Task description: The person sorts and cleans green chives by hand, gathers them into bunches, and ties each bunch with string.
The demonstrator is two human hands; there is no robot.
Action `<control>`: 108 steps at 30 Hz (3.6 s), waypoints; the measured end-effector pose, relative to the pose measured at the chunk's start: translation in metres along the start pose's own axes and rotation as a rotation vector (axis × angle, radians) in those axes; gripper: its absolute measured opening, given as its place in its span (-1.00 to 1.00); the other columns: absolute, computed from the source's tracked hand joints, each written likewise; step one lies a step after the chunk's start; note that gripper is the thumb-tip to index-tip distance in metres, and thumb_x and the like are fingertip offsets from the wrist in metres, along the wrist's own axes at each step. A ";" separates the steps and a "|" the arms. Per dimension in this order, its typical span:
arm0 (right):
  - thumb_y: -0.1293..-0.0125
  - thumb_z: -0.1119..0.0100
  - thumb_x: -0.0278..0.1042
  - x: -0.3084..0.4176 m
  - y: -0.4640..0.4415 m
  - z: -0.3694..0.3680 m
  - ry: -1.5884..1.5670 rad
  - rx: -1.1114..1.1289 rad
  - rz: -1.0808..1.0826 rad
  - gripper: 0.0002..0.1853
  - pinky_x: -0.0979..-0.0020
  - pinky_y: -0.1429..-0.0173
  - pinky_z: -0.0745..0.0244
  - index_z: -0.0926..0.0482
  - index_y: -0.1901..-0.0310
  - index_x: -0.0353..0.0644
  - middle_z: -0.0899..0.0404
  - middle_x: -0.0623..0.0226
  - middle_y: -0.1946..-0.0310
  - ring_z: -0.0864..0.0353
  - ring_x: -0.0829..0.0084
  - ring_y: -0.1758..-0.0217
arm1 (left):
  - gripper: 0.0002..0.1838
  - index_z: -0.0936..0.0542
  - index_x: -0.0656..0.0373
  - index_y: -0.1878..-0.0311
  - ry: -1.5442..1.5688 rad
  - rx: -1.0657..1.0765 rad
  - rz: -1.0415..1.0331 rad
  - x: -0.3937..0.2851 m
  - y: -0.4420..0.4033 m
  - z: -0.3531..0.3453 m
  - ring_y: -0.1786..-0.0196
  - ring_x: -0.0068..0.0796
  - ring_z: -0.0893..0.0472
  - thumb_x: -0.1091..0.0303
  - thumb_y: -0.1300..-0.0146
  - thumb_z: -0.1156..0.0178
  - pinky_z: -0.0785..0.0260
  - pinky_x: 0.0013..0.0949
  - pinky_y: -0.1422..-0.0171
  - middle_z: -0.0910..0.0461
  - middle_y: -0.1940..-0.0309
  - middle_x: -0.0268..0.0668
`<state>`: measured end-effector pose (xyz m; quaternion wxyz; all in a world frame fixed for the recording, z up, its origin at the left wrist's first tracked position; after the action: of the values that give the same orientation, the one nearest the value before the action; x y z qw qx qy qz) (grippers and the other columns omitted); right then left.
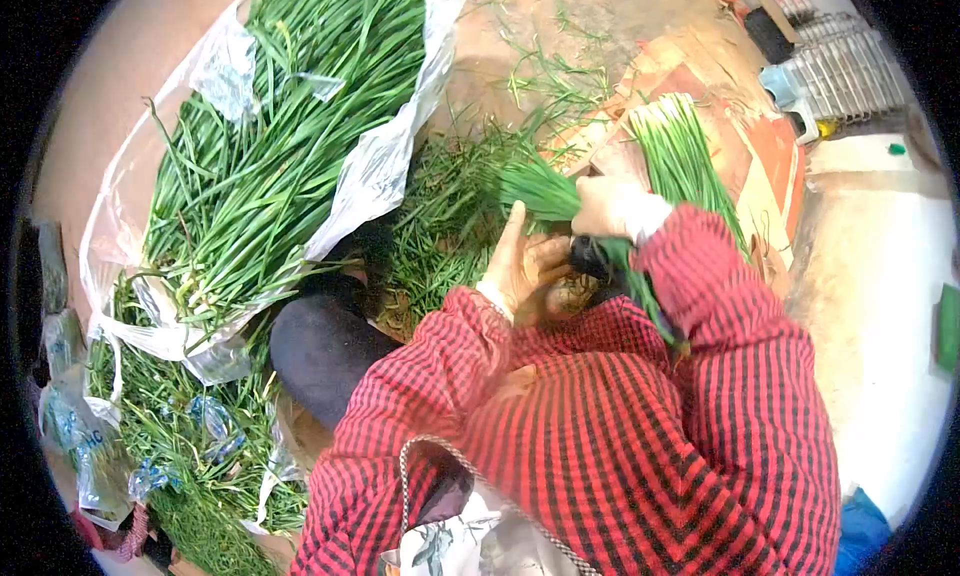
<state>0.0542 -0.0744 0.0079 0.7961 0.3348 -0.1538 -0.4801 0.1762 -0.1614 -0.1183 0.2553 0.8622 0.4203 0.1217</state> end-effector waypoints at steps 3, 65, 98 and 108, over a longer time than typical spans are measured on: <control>-0.05 -0.24 -0.16 0.029 0.052 -0.018 -0.189 -0.137 -0.006 -0.44 0.13 0.09 -0.58 -0.43 0.00 -0.42 -0.64 -0.10 0.30 -0.67 -0.03 0.20 | -0.38 -0.48 0.15 -0.11 0.092 0.180 -0.166 -0.013 0.017 -0.039 0.15 -0.26 -0.69 -0.22 -0.26 -0.18 -0.62 -0.20 0.13 -0.66 0.14 -0.16; -0.18 -0.31 0.10 -0.021 0.050 0.026 -0.089 -0.672 0.495 -0.35 0.34 0.10 -0.51 -0.49 -0.19 -0.18 -0.57 0.22 0.41 -0.58 0.40 0.30 | -0.43 -0.46 0.41 -0.14 -0.548 -0.171 -0.616 0.029 0.324 -0.042 0.45 -0.49 -0.51 0.49 0.02 -0.27 -0.36 -0.46 0.37 -0.63 0.07 0.07; -0.26 -0.23 0.04 0.026 0.084 0.061 -0.741 -0.565 0.801 -0.51 0.30 -0.29 -0.35 -0.61 -0.03 -0.19 -0.51 0.09 -0.14 -0.49 0.25 -0.22 | -0.37 -0.41 0.38 -0.21 -0.482 -0.235 -0.526 0.040 0.321 -0.029 0.41 -0.41 -0.55 0.58 0.05 -0.21 -0.42 -0.41 0.32 -0.62 0.12 0.05; -0.25 -0.24 -0.26 0.066 0.065 0.052 -1.164 -0.342 0.871 -0.76 0.38 -0.07 -0.43 -0.60 0.18 -0.28 -0.57 0.26 0.31 -0.56 0.42 0.15 | -0.51 -0.50 0.27 -0.02 -0.651 -0.438 -0.595 0.044 0.330 -0.010 0.37 -0.43 -0.62 0.69 0.08 -0.25 -0.50 -0.38 0.23 -0.63 0.32 -0.25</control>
<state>0.1001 -0.1315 0.0846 0.7451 -0.1932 -0.5922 -0.2382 0.4175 -0.2938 0.0685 0.5724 0.6240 0.5112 -0.1467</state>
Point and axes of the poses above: each hand's wrist, its own y-axis away from the middle knuckle, its own z-axis out of the back of the hand, x = y × z, the point moved 3 cm from there along -y, towards the middle knuckle
